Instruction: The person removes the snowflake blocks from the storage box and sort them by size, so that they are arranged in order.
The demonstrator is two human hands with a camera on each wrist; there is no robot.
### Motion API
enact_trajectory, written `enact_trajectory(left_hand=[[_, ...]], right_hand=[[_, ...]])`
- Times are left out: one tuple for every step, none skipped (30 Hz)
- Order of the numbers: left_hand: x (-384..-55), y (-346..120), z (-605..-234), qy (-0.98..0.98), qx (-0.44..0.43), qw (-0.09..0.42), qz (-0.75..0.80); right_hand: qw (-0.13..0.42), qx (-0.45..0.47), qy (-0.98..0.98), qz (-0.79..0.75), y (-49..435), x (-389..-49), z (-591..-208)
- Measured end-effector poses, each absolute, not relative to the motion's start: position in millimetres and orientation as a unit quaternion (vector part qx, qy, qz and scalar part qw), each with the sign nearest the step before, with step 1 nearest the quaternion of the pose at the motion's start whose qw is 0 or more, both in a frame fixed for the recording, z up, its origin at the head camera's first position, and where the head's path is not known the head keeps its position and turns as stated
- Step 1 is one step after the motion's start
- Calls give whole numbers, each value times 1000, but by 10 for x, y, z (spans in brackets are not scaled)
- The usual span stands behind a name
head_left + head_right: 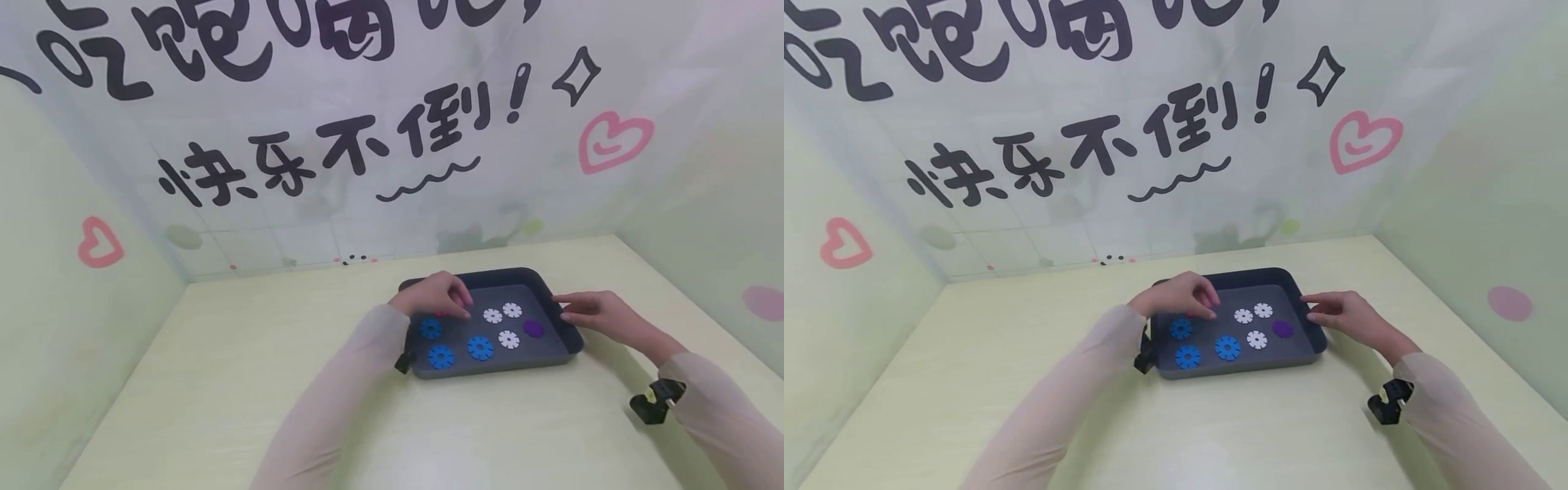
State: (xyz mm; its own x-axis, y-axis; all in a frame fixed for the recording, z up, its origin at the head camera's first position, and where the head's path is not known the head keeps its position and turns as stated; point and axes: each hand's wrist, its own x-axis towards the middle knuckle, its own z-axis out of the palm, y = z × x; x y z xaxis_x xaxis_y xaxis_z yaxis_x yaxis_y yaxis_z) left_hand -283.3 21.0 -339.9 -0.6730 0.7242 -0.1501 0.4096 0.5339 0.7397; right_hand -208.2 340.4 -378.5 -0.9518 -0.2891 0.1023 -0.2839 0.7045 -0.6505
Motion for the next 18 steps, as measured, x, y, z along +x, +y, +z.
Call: enact_trajectory(left_hand=[[-2832,269,-3411,847,340,229,339],[-2831,322,-3426,847,346,233,331],[-2830,372,-3443,845,352,240,324],[-2831,418,-3465,844,358,246,316],[-2830,460,-3485,843,363,252,307],[-2828,497,-3504,842,369,259,295],[-2825,529,-3522,842,374,267,284],[-2816,556,-3534,841,376,276,273],[-2811,581,-3547,841,379,284,261],[-2804,602,-3556,842,382,289,247],[-2796,618,-3561,843,383,295,234],[-2789,631,-3566,844,383,301,223],[-2782,643,-3569,845,382,306,216],[-2777,655,-3572,846,382,309,207],[-2775,665,-3576,847,381,311,201],[-2771,673,-3576,849,379,312,194],[-2768,681,-3575,852,375,314,189],[-2765,688,-3575,853,371,316,184]], right_hand=[[3,-157,923,-352,3401,-2085,-3783],[3,-159,922,-352,3397,-2087,-3780],[3,-161,921,-353,3392,-2088,-3777],[3,-163,921,-353,3388,-2090,-3775],[3,-164,921,-354,3387,-2092,-3774],[4,-164,921,-354,3385,-2093,-3772],[5,-164,920,-356,3382,-2094,-3772],[6,-164,920,-357,3380,-2093,-3772],[6,-164,919,-358,3380,-2093,-3774],[5,-164,919,-357,3381,-2093,-3773],[5,-165,919,-358,3384,-2094,-3774],[4,-166,918,-359,3386,-2095,-3776],[3,-168,918,-360,3389,-2097,-3778],[3,-168,918,-360,3394,-2095,-3779],[1,-169,918,-360,3399,-2095,-3781],[1,-169,917,-361,3404,-2095,-3783],[1,-168,917,-363,3410,-2094,-3786],[1,-167,916,-364,3415,-2093,-3790]])
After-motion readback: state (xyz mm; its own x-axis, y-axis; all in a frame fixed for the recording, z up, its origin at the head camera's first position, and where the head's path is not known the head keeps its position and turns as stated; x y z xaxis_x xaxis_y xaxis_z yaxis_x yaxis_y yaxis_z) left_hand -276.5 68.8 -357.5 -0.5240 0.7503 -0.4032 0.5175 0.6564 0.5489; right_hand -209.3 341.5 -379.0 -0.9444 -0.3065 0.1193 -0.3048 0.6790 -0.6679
